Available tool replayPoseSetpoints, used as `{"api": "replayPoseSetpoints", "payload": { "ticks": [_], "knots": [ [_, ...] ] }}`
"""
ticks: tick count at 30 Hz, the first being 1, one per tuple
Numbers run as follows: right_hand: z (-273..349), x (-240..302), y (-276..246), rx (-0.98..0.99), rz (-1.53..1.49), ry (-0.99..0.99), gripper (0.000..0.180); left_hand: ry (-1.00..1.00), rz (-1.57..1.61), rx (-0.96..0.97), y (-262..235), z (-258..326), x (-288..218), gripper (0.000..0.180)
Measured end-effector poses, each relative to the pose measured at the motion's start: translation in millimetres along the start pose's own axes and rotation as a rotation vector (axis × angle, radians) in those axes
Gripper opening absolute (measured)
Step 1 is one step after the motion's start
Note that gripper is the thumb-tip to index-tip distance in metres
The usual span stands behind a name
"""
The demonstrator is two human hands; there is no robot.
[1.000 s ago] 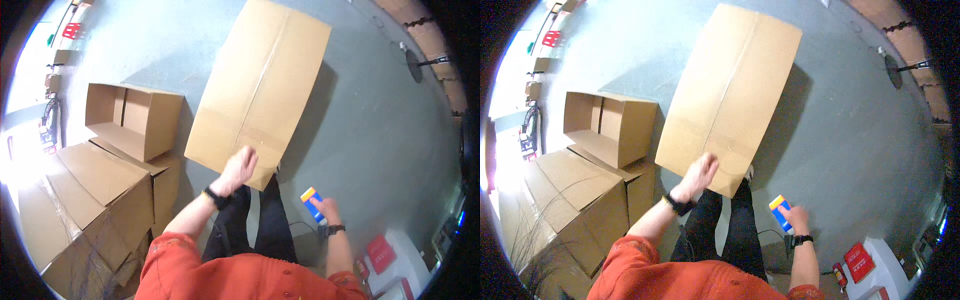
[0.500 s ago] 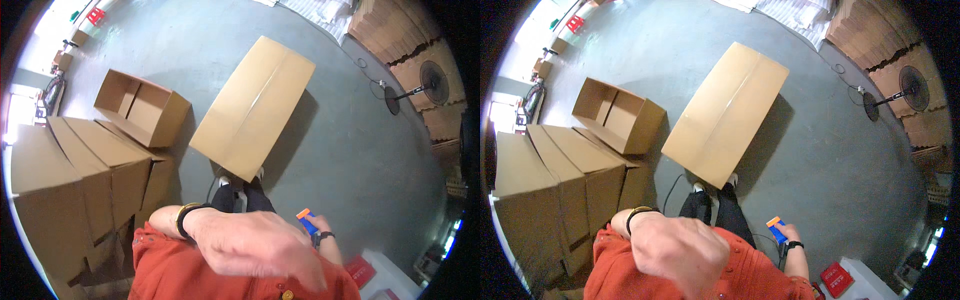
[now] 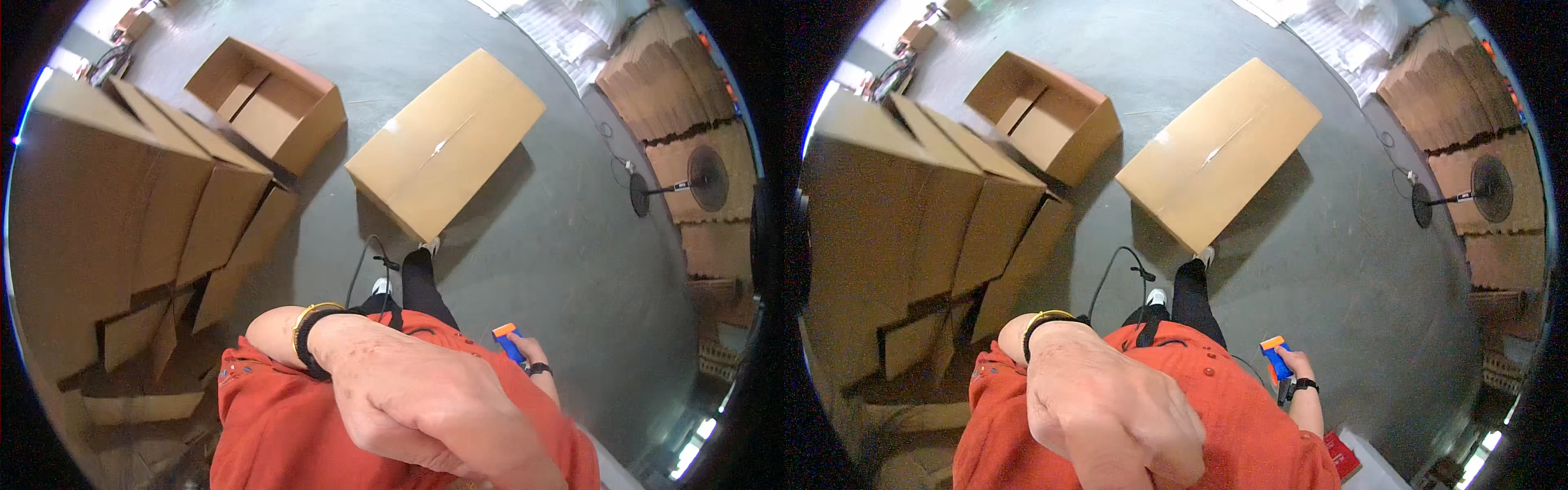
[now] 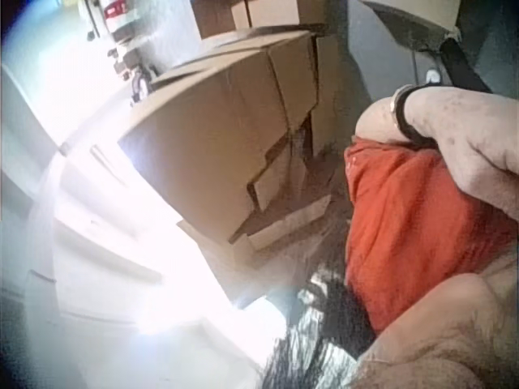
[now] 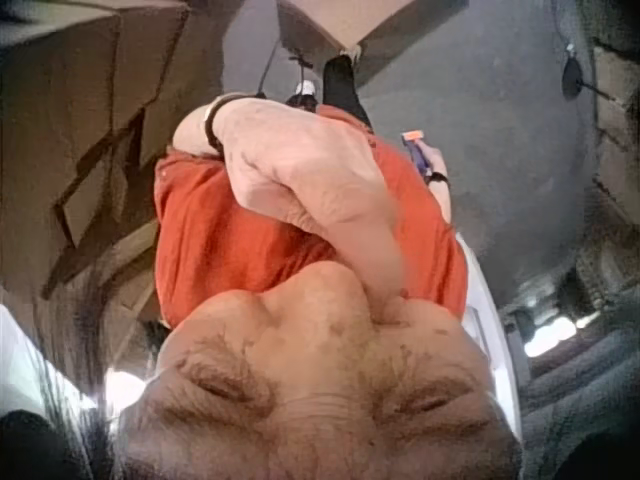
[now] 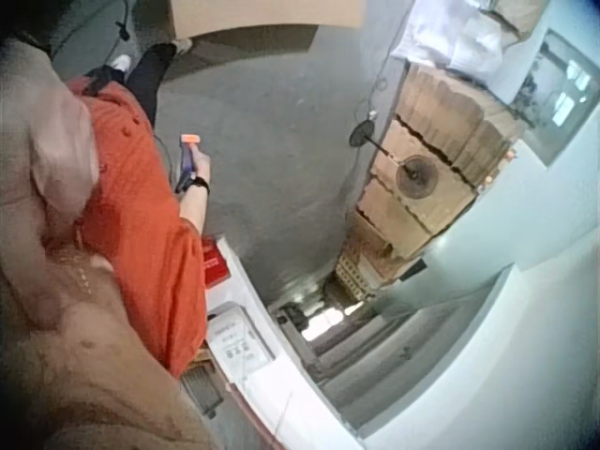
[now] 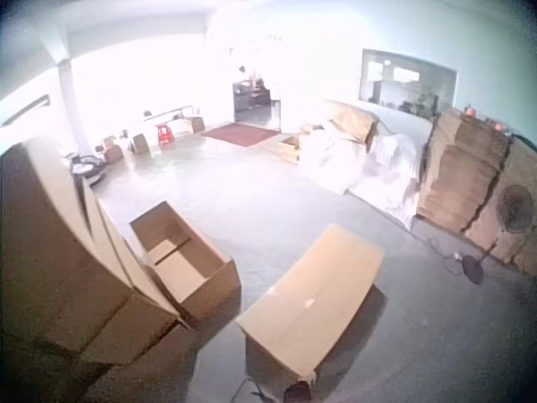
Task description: Use a handheld tape dispenser to seal the seams of cardboard boxes.
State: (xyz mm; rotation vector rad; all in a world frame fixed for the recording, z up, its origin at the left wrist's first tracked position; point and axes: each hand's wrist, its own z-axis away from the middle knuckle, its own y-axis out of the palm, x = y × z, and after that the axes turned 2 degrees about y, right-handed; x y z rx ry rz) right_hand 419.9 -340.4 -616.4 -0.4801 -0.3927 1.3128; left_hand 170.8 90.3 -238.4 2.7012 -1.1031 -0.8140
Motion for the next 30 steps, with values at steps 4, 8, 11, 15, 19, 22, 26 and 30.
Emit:
{"api": "replayPoseSetpoints", "payload": {
  "ticks": [4, 8, 11, 15, 19, 22, 26, 30],
  "knots": [
    [-4.7, -21.4, 21.5, 0.002, -0.095, -0.019, 0.061, 0.19, 0.047, -0.173, 59.5, 19.7, -19.3, 0.031],
    [25.2, -17.7, 24.2, -0.003, -0.166, -0.06, 0.056, 0.218, -0.11, -0.076, 93.4, 36.1, -32.5, 0.034],
    [53.8, -26.1, 27.7, 0.012, -0.146, -0.091, 0.055, 0.262, -0.129, -0.025, 113.7, 40.2, -39.8, 0.035],
    [78.0, -32.4, 29.1, -0.011, -0.149, -0.14, 0.065, 0.139, -0.16, 0.026, 137.9, 46.3, -57.7, 0.035],
    [50.8, -63.9, 20.8, -0.049, -0.151, -0.196, 0.065, -0.003, -0.355, 0.215, 138.1, 42.2, -78.9, 0.028],
    [63.1, -51.1, -14.6, 0.006, -0.151, -0.265, 0.051, -0.035, -0.472, -0.19, 118.9, 68.3, -62.2, 0.022],
    [121.3, -8.8, -75.8, -0.187, 0.112, -0.389, 0.072, -0.356, -0.543, -1.088, 63.6, 110.4, -8.6, 0.021],
    [251.1, 61.4, -102.0, -0.321, 0.339, -0.475, 0.076, -0.651, -0.426, -1.309, 5.8, 191.5, 88.5, 0.028]
  ]
}}
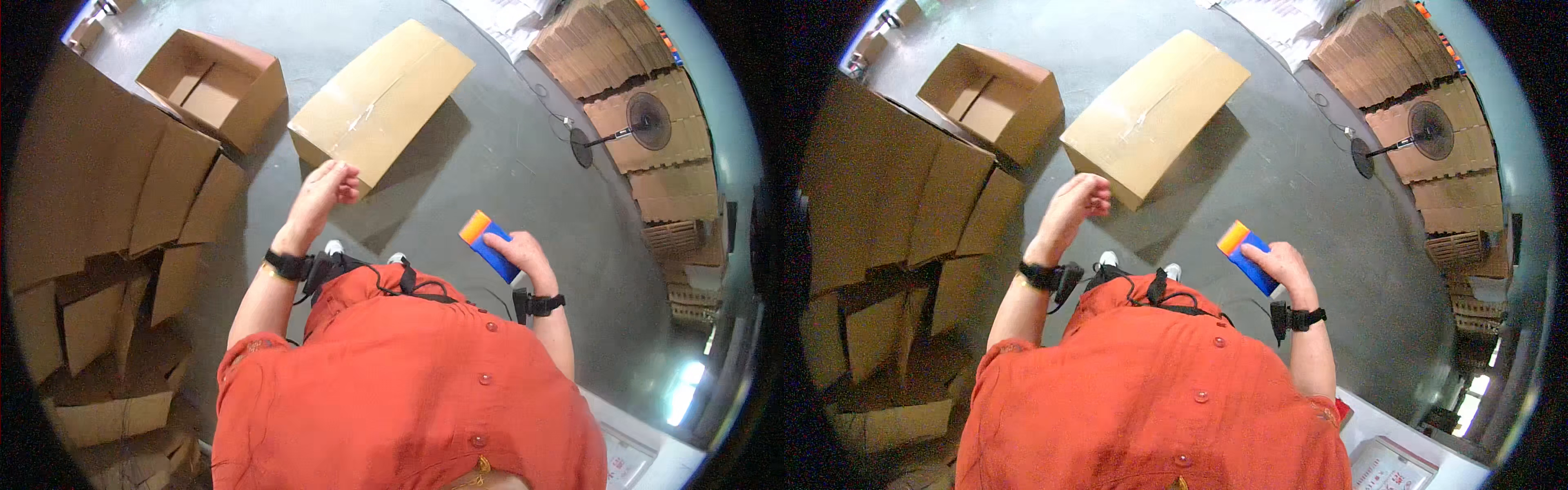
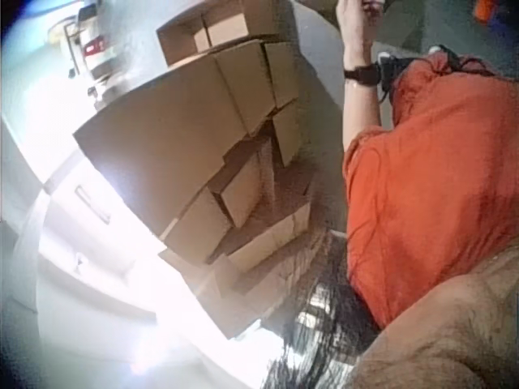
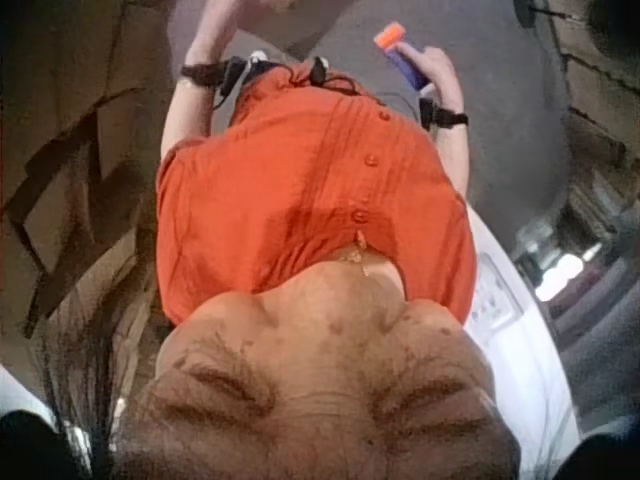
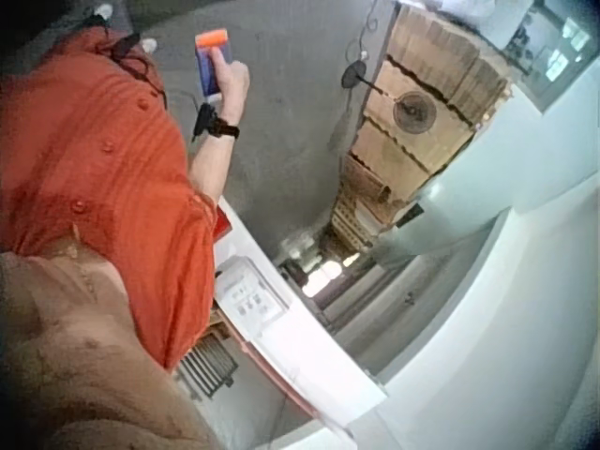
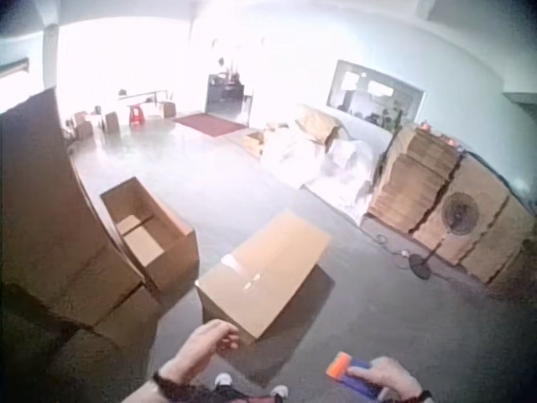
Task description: Use a handheld tape dispenser to seal the seams of cardboard boxes.
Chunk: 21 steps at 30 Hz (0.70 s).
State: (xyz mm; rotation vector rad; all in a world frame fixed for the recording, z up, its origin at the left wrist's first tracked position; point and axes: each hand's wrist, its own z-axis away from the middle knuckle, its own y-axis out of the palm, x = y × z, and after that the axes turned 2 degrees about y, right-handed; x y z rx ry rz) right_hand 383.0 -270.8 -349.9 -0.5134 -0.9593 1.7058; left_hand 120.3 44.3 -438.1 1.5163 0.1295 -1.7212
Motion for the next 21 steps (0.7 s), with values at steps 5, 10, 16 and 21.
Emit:
{"api": "replayPoseSetpoints", "payload": {
  "ticks": [5, 10, 16, 21],
  "knots": [
    [48.5, 44.9, -63.0, 0.066, -0.026, -0.126, 0.074, -0.239, 0.156, 0.176, 59.1, -31.6, 80.2, 0.054],
    [75.5, 61.4, -106.0, 0.199, -0.054, -0.281, 0.07, -0.331, 0.349, 0.319, 152.2, -7.3, 37.8, 0.07],
    [80.3, 74.3, -122.6, 0.329, -0.022, -0.342, 0.07, -0.395, 0.416, 0.43, 159.6, 17.6, -18.1, 0.073],
    [87.7, 88.6, -136.7, 0.324, 0.026, -0.384, 0.069, -0.43, 0.373, 0.38, 150.2, 35.9, -39.3, 0.074]
  ]
}}
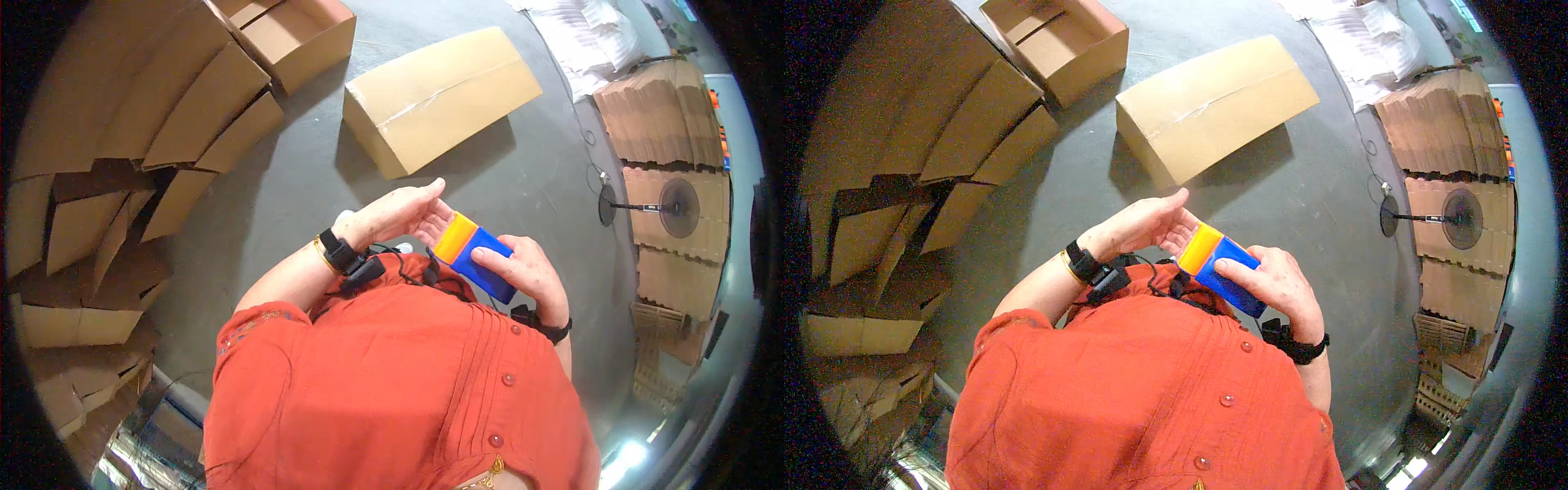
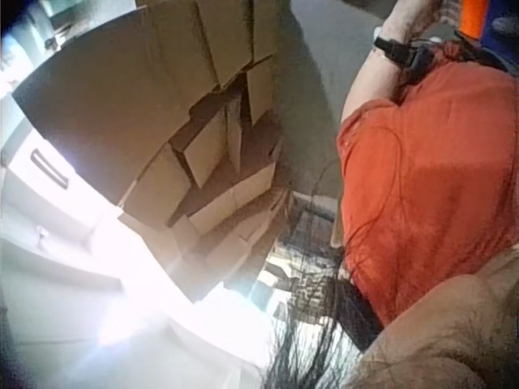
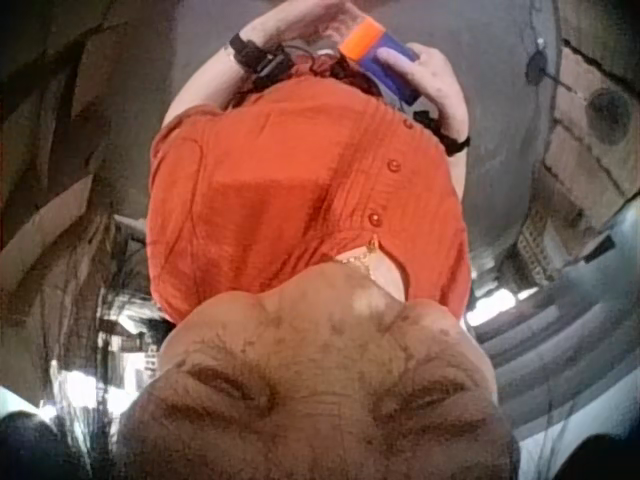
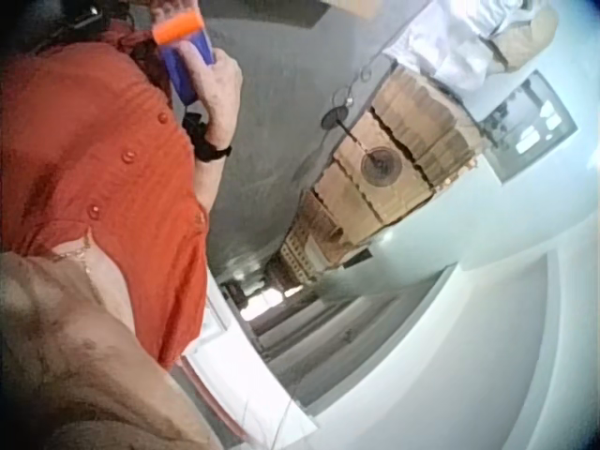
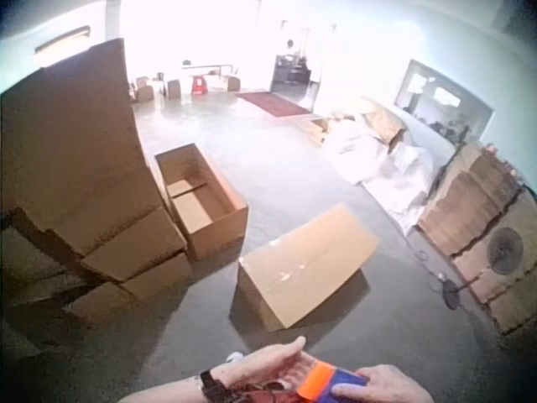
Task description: Use a handheld tape dispenser to seal the seams of cardboard boxes.
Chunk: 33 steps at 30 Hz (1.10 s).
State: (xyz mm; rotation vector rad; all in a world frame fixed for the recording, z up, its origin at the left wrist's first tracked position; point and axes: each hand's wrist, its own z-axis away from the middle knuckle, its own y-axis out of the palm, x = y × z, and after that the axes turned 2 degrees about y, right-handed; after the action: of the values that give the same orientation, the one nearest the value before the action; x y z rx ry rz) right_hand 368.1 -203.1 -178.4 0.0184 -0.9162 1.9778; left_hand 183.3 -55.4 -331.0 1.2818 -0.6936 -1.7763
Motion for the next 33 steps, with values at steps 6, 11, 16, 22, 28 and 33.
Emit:
{"api": "replayPoseSetpoints", "payload": {
  "ticks": [6, 11, 16, 22, 28, 33],
  "knots": [
    [4.1, 9.8, -4.1, 0.001, 0.017, -0.016, 0.07, 0.024, -0.112, -0.071, 18.5, 28.2, -26.6, 0.074],
    [16.6, 38.7, -7.1, -0.066, 0.07, -0.146, 0.072, 0.12, -0.203, -0.012, 28.2, 44.6, -50.7, 0.072],
    [19.1, 50.1, -9.3, -0.186, 0.179, -0.304, 0.07, 0.213, -0.3, -0.02, 20.5, 52.3, -61.3, 0.07],
    [21.0, 44.6, -14.9, -0.348, 0.364, -0.536, 0.051, 0.294, -0.355, 0.008, 31.3, 66.3, -76.8, 0.065],
    [16.8, 40.2, -18.8, -0.424, 0.301, -0.731, 0.053, 0.409, -0.469, 0.036, 38.7, 75.6, -79.2, 0.058],
    [24.0, 39.4, -25.8, -0.429, 0.223, -0.835, 0.048, 0.429, -0.654, -0.149, 62.8, 97.7, -92.0, 0.046]
  ]
}}
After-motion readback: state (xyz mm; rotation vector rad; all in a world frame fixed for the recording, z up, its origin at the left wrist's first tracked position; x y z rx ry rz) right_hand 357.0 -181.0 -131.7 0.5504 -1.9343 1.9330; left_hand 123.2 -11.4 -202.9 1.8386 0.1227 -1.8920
